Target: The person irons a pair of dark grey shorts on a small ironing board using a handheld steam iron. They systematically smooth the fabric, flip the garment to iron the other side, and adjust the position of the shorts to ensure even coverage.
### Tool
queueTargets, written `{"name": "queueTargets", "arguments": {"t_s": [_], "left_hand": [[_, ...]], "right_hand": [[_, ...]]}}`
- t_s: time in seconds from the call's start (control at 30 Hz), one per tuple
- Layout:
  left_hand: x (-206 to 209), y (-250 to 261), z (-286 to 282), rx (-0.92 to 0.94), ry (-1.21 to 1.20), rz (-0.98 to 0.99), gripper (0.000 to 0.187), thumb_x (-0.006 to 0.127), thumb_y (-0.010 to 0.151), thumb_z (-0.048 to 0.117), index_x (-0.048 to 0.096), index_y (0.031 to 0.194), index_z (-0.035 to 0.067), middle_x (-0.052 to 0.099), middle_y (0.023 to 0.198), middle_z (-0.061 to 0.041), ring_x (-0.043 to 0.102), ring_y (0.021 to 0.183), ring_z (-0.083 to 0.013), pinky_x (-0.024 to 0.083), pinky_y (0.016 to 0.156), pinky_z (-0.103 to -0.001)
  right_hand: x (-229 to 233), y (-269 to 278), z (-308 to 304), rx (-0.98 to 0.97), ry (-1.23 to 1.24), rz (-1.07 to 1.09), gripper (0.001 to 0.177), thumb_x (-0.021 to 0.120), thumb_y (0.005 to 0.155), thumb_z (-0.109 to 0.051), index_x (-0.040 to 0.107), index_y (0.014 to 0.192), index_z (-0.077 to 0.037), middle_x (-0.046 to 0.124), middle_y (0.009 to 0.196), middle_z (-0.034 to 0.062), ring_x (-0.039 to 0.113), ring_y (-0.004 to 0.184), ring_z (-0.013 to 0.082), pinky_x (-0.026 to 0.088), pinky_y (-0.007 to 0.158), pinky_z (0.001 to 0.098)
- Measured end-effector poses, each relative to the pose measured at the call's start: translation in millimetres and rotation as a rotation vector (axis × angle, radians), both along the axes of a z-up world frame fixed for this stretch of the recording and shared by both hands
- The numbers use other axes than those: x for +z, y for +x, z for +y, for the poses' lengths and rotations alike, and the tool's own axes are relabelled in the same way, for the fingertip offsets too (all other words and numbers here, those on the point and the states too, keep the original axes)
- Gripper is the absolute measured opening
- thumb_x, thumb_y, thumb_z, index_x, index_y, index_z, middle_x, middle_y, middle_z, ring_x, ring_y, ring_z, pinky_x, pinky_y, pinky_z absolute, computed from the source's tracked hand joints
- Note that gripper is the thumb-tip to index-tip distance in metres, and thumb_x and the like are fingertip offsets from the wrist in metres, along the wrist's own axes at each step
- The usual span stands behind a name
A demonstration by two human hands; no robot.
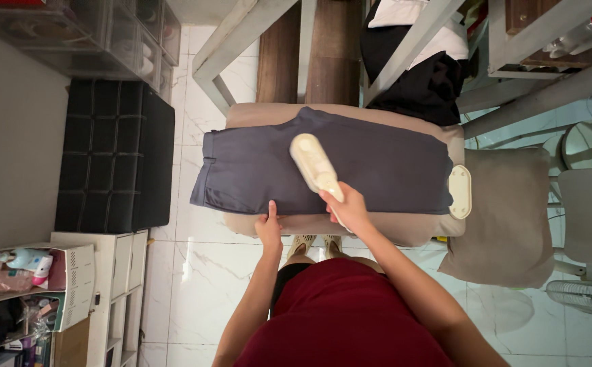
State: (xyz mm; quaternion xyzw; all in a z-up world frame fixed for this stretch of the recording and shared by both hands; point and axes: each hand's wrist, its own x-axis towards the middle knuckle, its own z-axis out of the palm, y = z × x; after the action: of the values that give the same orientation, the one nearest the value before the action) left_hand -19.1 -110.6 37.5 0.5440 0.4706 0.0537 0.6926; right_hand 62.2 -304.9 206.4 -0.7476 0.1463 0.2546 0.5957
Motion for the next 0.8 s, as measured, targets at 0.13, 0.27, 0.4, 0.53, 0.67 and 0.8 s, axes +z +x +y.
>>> {"name": "queueTargets", "arguments": {"t_s": [0.13,0.27,0.4,0.53,0.67,0.8], "left_hand": [[-17,-4,-8,0.053,-0.001,-0.067,0.056,0.073,0.094,0.048,0.045,0.067,0.007,0.047,0.061,-0.002,0.042,0.053,-0.0117,0.041,0.050,-0.029],[-18,0,-13,0.081,-0.014,-0.022,0.054,0.071,0.095,0.047,0.045,0.065,0.010,0.043,0.059,0.000,0.040,0.052,-0.0118,0.036,0.048,-0.029],[-3,-1,-13,0.065,-0.062,-0.062,0.055,0.070,0.095,0.047,0.042,0.065,0.010,0.052,0.061,-0.003,0.041,0.050,-0.0098,0.035,0.046,-0.028],[18,-11,-14,-0.047,-0.096,-0.042,0.054,0.069,0.095,0.050,0.042,0.066,0.012,0.071,0.068,-0.013,0.035,0.045,-0.0089,0.029,0.042,-0.027],[29,-9,-16,-0.281,-0.095,0.034,0.051,0.064,0.093,0.053,0.071,0.075,0.005,0.079,0.076,-0.013,0.033,0.042,-0.0067,0.031,0.042,-0.024],[28,-9,-15,-0.313,-0.024,-0.059,0.061,0.066,0.096,0.051,0.066,0.079,-0.007,0.080,0.077,-0.012,0.042,0.044,-0.0063,0.036,0.043,-0.024]], "right_hand": [[-14,-11,-52,-0.224,0.052,-0.034,0.036,0.075,0.090,-0.029,0.067,0.117,-0.006,0.062,0.067,0.0025,0.058,0.049,0.0068,0.048,0.040,0.0276],[-14,-26,-112,-0.315,-0.011,-0.100,0.037,0.070,0.094,-0.030,0.064,0.114,0.000,0.060,0.062,0.0067,0.053,0.042,0.0123,0.043,0.037,0.0292],[-6,-27,-137,-0.351,0.001,-0.029,0.036,0.067,0.099,-0.031,0.062,0.108,0.004,0.058,0.063,0.0073,0.052,0.042,0.0138,0.040,0.037,0.0293],[6,-16,-118,-0.312,0.095,-0.025,0.032,0.067,0.097,-0.028,0.065,0.108,0.001,0.058,0.061,0.0070,0.051,0.041,0.0141,0.040,0.036,0.0296],[11,0,-68,-0.189,0.194,-0.008,0.029,0.070,0.092,-0.023,0.064,0.111,-0.002,0.059,0.060,0.0070,0.052,0.040,0.0144,0.041,0.035,0.0308],[4,18,-20,-0.023,0.096,0.021,0.028,0.068,0.093,-0.025,0.067,0.113,-0.005,0.061,0.061,0.0054,0.054,0.040,0.0135,0.044,0.037,0.0297]]}}
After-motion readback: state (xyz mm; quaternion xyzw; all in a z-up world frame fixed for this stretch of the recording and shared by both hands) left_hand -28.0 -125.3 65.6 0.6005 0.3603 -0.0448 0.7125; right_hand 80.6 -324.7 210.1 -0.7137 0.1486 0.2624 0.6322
